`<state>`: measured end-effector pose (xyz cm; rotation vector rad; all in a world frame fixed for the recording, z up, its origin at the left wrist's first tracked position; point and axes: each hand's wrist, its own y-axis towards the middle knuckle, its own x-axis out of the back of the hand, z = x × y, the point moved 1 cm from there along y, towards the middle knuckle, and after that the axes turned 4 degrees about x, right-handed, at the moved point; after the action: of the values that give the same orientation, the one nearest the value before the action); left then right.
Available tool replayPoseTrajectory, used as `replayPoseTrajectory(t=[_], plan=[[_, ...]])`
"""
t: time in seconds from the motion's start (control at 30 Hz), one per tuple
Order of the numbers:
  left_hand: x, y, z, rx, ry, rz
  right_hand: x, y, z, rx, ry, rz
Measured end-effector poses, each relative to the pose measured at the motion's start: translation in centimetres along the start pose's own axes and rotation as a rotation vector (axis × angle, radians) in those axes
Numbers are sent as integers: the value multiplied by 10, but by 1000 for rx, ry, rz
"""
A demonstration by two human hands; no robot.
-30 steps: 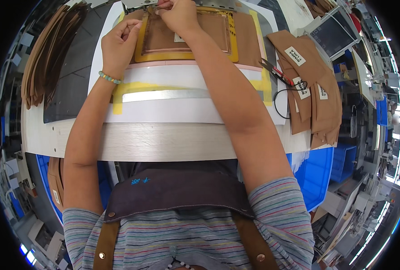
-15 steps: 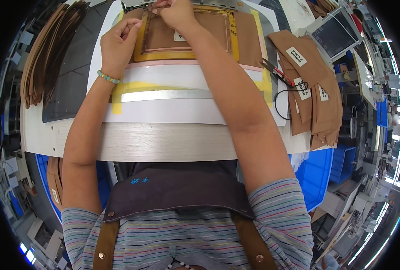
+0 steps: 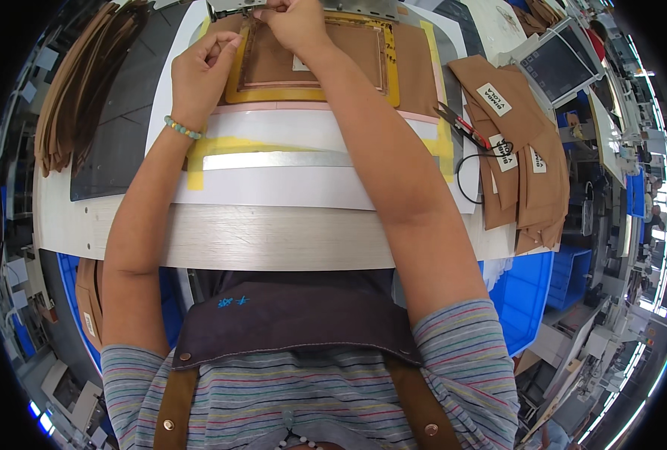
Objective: The recorder uses an industrial sewing machine to stitch a rectangular leather label onto a larger leather panel, carefully maneuvering the material around the corners.
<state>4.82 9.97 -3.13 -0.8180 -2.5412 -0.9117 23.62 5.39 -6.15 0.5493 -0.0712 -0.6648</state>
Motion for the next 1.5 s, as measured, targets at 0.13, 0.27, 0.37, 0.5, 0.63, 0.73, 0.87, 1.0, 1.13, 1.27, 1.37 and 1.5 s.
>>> replayPoseTrajectory(t=[0.13,0.27,0.37,0.5,0.63,0.73,0.87,1.0,1.13,1.27,1.37,1.5], plan=[[10,-5,4,39,46,11,-15,-12,29,61,-568,34],[7,-3,3,16,23,-2,-6,-16,36,229,-986,40],[6,-3,2,31,10,2,5,-16,40,235,-927,21],[10,-4,4,32,12,1,-5,-16,43,40,-677,68],[8,-3,2,14,-2,-2,-8,-16,29,-6,-637,166],[7,-2,0,9,9,-2,-10,-14,24,70,-817,127],[9,-3,3,18,12,-7,-18,-16,28,156,-799,41],[10,-3,2,14,9,-13,-10,-16,37,46,-696,-56],[8,-2,0,7,-4,-3,1,-14,37,176,-761,-152],[10,-4,0,28,2,-1,-2,-17,44,106,-838,37],[11,-4,1,20,11,-10,-10,-21,48,99,-752,83],[8,-2,-3,-6,10,-1,-4,-18,41,191,-795,59]])
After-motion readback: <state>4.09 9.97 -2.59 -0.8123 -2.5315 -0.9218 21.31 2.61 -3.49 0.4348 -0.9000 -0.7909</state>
